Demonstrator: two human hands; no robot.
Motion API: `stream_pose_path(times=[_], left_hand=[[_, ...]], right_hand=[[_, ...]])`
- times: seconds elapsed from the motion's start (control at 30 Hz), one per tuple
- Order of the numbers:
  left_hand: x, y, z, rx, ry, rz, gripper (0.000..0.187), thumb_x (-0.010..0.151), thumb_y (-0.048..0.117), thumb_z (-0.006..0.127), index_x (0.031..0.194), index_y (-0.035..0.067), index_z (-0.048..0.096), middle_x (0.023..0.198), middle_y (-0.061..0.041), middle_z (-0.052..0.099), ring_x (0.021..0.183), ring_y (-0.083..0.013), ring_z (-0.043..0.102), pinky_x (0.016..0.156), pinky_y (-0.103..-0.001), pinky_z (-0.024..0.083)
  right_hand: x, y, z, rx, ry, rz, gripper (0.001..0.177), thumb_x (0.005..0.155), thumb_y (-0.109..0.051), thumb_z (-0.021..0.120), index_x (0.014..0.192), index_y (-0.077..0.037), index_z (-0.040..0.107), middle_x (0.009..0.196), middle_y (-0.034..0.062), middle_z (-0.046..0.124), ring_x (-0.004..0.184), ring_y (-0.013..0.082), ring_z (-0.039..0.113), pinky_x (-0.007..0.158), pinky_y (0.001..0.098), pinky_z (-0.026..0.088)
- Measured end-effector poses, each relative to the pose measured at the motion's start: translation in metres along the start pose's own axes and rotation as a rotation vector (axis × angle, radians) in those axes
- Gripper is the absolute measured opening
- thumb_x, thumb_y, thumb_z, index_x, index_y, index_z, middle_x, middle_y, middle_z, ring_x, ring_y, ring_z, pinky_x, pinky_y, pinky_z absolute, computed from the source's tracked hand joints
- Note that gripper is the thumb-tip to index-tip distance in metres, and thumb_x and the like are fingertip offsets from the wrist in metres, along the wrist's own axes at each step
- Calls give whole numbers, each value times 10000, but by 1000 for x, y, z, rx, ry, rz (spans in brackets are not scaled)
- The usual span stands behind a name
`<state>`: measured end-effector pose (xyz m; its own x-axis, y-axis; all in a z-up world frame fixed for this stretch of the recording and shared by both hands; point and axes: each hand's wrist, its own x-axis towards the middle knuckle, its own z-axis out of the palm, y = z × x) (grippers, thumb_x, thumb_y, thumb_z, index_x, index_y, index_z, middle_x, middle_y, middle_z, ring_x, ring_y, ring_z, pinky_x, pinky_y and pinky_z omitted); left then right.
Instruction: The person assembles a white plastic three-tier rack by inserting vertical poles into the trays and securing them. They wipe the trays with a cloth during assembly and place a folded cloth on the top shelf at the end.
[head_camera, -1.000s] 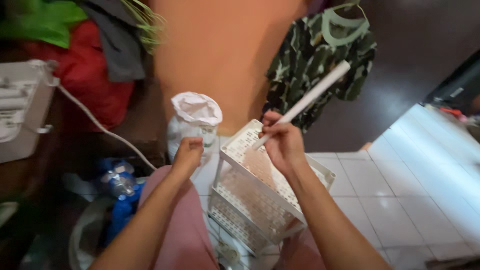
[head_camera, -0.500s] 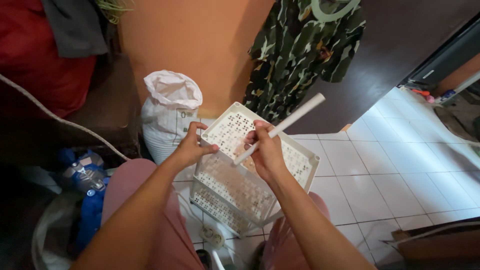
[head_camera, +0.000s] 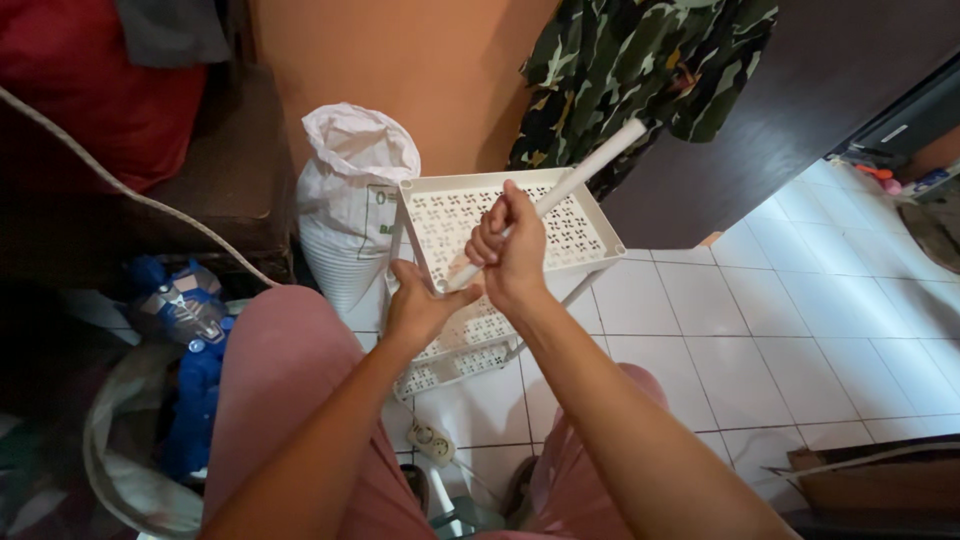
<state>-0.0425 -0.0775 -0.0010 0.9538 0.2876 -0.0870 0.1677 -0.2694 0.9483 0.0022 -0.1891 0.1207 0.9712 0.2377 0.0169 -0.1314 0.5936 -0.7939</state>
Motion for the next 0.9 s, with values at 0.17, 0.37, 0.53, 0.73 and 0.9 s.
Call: stream_pose_path(times=[0.17, 0.37, 0.53, 0.73, 0.9], left_hand=[[5, 5, -1, -24, -91, -49, 937, 667, 518, 899, 1102, 9, 243, 1019, -228, 677, 874, -255, 717, 752, -343, 597], [7, 7, -6, 57, -160, -98, 940, 679, 494, 905, 1257, -56, 408, 1121, -219, 697, 956, -243, 715, 815, -347, 579], [12, -7, -13, -231, -353, 71, 700, 759, 350, 809, 1329, 29, 561, 1211, -104, 727, 1110, -202, 683, 942, -350, 520], [14, -47, -30, -590, -507, -203, 559, 961, 390, 637, 1418, 79, 552, 1243, -21, 668, 1184, -146, 608, 1035, -326, 472], [19, -49, -22, -443, -447, -111, 550, 961, 420, 642, 1369, 53, 612, 1178, -23, 684, 1096, -140, 625, 977, -318, 490]], right_hand=[[10, 17, 0, 14, 10, 29, 498, 1042, -352, 505, 608, -149, 370, 442, -22, 242, 347, 127, 199, 371, 309, 207], [14, 23, 5, -108, 29, 38, 484, 1028, -340, 509, 607, -138, 379, 447, -28, 246, 339, 119, 196, 354, 308, 192], [8, 25, 11, -291, 14, -1, 500, 1008, -330, 560, 587, -123, 387, 448, -20, 303, 340, 117, 251, 355, 317, 204], [5, 30, 14, -300, -17, -13, 522, 997, -325, 585, 555, -124, 390, 458, -30, 331, 357, 97, 267, 359, 292, 205], [-5, 52, 16, -508, 58, -183, 484, 990, -287, 606, 566, -113, 448, 488, -24, 415, 417, 99, 376, 409, 288, 286]])
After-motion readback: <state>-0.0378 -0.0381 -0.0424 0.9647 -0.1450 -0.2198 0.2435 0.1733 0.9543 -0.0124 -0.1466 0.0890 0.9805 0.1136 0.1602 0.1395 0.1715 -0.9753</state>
